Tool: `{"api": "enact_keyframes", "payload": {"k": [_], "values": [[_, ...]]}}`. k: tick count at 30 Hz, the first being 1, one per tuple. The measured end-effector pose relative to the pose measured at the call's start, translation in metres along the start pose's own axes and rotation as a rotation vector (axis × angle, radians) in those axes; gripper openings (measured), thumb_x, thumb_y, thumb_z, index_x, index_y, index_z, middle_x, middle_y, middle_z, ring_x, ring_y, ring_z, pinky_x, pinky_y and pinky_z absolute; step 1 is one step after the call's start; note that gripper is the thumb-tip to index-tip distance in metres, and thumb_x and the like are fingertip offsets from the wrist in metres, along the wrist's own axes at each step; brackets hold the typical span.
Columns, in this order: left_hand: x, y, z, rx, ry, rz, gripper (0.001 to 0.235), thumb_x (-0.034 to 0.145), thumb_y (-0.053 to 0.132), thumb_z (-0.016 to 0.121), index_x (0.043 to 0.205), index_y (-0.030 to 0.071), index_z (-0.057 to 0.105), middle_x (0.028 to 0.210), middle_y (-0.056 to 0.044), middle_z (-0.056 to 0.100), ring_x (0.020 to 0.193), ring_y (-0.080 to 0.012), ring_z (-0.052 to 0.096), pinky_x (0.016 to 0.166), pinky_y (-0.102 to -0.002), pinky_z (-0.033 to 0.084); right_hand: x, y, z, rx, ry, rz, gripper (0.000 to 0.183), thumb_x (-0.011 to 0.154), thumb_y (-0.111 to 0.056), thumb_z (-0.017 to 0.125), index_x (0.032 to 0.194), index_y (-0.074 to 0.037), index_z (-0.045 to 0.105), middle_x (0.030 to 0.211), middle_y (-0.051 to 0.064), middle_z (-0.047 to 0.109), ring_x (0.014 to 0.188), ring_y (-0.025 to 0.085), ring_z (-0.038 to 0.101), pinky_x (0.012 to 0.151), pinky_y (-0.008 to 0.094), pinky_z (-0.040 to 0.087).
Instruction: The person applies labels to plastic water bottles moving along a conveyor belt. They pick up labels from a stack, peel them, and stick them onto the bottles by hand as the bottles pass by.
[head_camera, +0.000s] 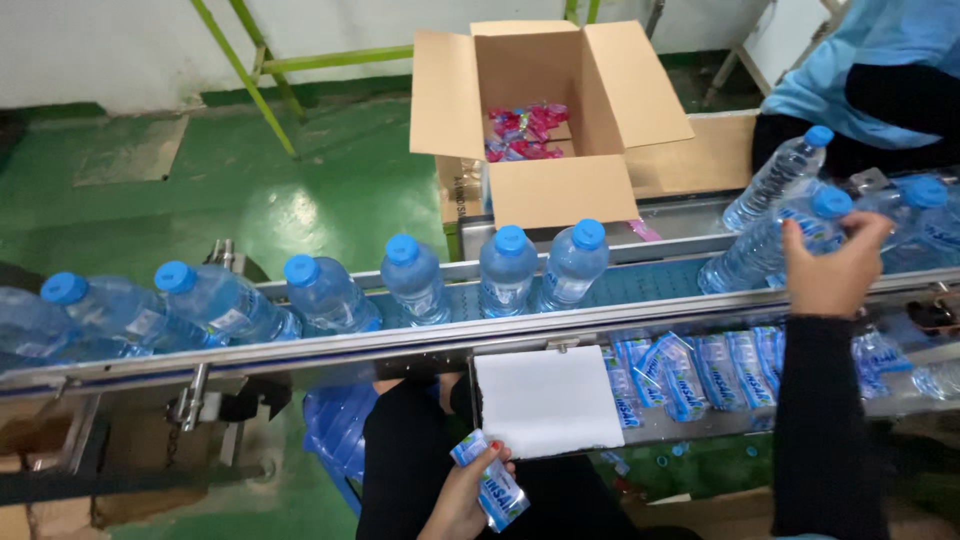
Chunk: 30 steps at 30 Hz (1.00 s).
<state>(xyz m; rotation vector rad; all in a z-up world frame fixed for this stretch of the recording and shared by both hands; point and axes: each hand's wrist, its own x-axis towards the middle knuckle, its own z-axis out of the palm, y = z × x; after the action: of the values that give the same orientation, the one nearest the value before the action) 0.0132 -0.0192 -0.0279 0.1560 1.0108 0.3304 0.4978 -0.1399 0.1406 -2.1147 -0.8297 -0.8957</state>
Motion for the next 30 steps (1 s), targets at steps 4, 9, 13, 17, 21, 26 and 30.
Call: {"api": "enact_keyframes", "payload": {"k": [4,9,13,17,21,26,30], "values": [[0.000,-0.003,-0.009,-0.014,-0.060,0.050,0.016,0.094,0.007,0.073,0.109,0.004,0.068,0.092,-0.015,0.070,0.078,-0.0266,0.066,0.072,-0.039,0.053,-0.030,-0.073,-0.004,0.278,-0.067,0.301,0.098,0.093,0.006,0.094,0.150,-0.010,0.016,0.150,0.037,0.038,0.133,0.051,0.047,0.109,0.060,0.039],[0.011,-0.003,-0.027,-0.065,0.044,0.030,0.024,0.092,0.004,0.073,0.115,-0.002,0.070,0.096,-0.019,0.070,0.080,-0.0307,0.067,0.075,-0.041,0.054,-0.117,-0.103,-0.009,0.421,-0.024,0.464,0.118,0.097,0.018,0.087,0.159,-0.019,-0.006,0.166,0.036,0.033,0.156,0.046,0.040,0.127,0.061,0.029],[0.065,-0.006,-0.085,-0.023,-0.091,0.066,0.021,0.091,0.004,0.070,0.111,-0.001,0.069,0.081,-0.013,0.066,0.068,-0.0246,0.063,0.065,-0.035,0.049,-0.263,-0.134,0.021,0.514,-0.273,0.182,0.082,0.092,-0.030,0.071,0.153,-0.005,0.023,0.151,0.022,0.041,0.142,0.037,0.042,0.123,0.049,0.030],[0.070,0.016,-0.122,0.104,-0.095,-0.013,0.017,0.097,0.009,0.068,0.110,-0.003,0.071,0.074,-0.012,0.060,0.064,-0.0250,0.058,0.067,-0.038,0.048,-0.344,-0.155,0.046,0.577,-0.708,-0.202,0.056,0.095,-0.026,0.067,0.147,-0.011,0.052,0.145,0.016,0.054,0.140,0.036,0.048,0.120,0.049,0.037],[0.075,0.015,-0.160,0.092,-0.221,0.002,0.023,0.095,0.020,0.070,0.112,0.004,0.072,0.077,-0.010,0.066,0.066,-0.0215,0.065,0.072,-0.038,0.057,-0.346,-0.166,0.038,0.419,-0.598,-0.462,0.021,0.098,-0.024,0.061,0.115,-0.014,0.068,0.128,0.008,0.064,0.127,0.033,0.059,0.103,0.050,0.047],[0.068,0.021,-0.166,-0.021,-0.210,0.110,0.029,0.094,0.016,0.068,0.118,0.000,0.066,0.082,-0.013,0.060,0.069,-0.0246,0.061,0.076,-0.040,0.053,-0.345,-0.161,0.047,0.450,-0.685,-0.371,0.023,0.097,-0.027,0.059,0.111,-0.012,0.070,0.124,0.010,0.067,0.124,0.035,0.060,0.100,0.052,0.048],[0.055,0.015,-0.135,0.021,-0.133,0.135,0.024,0.097,0.015,0.067,0.116,0.001,0.070,0.084,-0.014,0.064,0.071,-0.0248,0.064,0.072,-0.037,0.054,-0.347,-0.156,0.046,0.449,-0.743,-0.349,0.025,0.098,-0.032,0.058,0.112,-0.016,0.070,0.128,0.006,0.066,0.130,0.032,0.057,0.103,0.050,0.045]]}}
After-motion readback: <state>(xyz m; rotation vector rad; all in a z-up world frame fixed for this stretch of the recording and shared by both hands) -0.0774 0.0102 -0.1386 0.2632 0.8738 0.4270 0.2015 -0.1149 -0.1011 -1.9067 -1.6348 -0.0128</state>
